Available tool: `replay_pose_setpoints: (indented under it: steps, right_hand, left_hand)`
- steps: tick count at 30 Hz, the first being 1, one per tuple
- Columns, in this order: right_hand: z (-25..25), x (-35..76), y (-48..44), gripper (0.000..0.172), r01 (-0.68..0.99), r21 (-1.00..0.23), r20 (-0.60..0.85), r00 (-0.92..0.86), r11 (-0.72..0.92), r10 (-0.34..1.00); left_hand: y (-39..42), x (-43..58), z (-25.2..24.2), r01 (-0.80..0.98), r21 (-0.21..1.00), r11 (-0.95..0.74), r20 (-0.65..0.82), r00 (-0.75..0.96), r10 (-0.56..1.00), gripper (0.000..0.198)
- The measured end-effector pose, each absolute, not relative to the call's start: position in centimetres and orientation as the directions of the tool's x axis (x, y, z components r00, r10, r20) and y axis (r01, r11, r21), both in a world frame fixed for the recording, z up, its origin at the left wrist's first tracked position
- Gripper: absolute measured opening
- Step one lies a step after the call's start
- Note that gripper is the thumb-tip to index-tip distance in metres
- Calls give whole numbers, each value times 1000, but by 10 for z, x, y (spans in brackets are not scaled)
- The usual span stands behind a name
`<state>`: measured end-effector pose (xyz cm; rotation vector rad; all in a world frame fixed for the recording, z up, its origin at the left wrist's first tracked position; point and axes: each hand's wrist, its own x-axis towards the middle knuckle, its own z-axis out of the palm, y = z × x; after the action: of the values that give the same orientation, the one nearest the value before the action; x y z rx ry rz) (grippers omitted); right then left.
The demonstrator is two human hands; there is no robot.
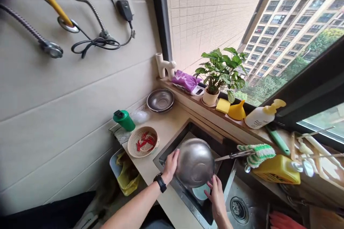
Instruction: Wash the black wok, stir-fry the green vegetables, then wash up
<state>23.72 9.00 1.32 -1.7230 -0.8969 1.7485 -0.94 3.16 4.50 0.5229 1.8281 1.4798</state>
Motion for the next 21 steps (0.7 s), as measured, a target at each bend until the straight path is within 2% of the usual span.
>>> replay_pose_setpoints:
  steps: [2,4,7,9,11,14,17,21]
  right_hand:
    - [26,234,97,87,2,-766,-638,-125,-643,760]
    - [33,230,105,86,-30,-749,-650,-167,-662,742]
    - [34,229,111,81,10,-751,-649,-193,-660,736]
    - [29,231,110,77,50,-761,-640,-220,-647,736]
    - [21,233,107,75,89,-755,-649,-241,-650,721]
    - [10,229,95,69,148,-739,-673,-206,-658,710]
    - [1,219,76,57,211,-732,-679,-135,-648,722]
    - [-15,207,52,41,229,-665,-736,-43,-711,675]
  left_hand:
    - [35,-8,59,115,972,206,-111,-549,828,69]
    - [40,-14,74,337,938,77,58,-375,925,67]
    - [49,-51,100,582,787,-203,299,-73,952,63]
    - [56,-93,120,677,639,-364,378,135,916,59]
    - [65,-146,141,766,482,-425,388,249,887,55]
    - [77,-229,165,874,305,-377,306,285,908,47]
    - [93,-303,170,944,213,-254,205,211,956,35]
    - [123,-372,145,981,95,-168,113,157,981,30]
